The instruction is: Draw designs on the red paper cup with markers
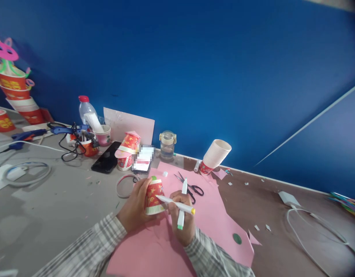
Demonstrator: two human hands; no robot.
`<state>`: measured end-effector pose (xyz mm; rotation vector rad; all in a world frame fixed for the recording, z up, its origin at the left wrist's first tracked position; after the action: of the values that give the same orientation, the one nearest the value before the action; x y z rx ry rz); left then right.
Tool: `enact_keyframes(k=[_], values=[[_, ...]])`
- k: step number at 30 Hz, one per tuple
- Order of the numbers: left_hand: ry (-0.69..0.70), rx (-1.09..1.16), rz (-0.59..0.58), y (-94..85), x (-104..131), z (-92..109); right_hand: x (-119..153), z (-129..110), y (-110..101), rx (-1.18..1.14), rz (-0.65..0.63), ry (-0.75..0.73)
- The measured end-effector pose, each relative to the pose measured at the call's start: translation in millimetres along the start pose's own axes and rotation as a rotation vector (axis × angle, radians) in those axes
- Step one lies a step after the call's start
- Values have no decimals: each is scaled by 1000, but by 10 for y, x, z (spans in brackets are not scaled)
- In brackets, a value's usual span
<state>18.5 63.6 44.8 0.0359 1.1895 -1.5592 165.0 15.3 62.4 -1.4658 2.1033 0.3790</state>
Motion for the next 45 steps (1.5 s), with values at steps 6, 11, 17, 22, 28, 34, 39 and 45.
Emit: enact_keyframes(k=[6, 11, 17, 22, 28, 34, 39, 45], values=[[13, -2, 14, -5, 7, -8, 4, 19, -4, -13, -4, 13], [9, 10, 19, -11, -2, -12, 6, 18, -6, -11, 3, 4], [-2, 12, 12, -16, -8, -6, 8, 37, -14, -32, 5, 24], [-9, 6, 11, -16, -11, 5, 31, 83, 16, -55, 5, 36], [-10, 23, 15, -13, -6, -3, 24, 63, 11, -67, -16, 35], [-11, 24, 15, -36, -2, 6, 15, 43, -41, -24, 22, 39], [-4, 3, 8, -25, 8, -8, 5, 38, -39, -44, 13, 31], [-36, 20, -10, -3, 9, -43, -17, 15, -56, -8, 2, 15]])
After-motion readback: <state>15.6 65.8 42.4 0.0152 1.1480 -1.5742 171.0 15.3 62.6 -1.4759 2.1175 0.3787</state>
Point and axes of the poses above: each hand's wrist, its own x-axis away from the middle knuckle, its own y-axis out of the palm, z = x × y, the point moved 8 cm from there along -x, towards the middle knuckle, and after that the axes turned 1 degree about z, right-handed, at the moved point
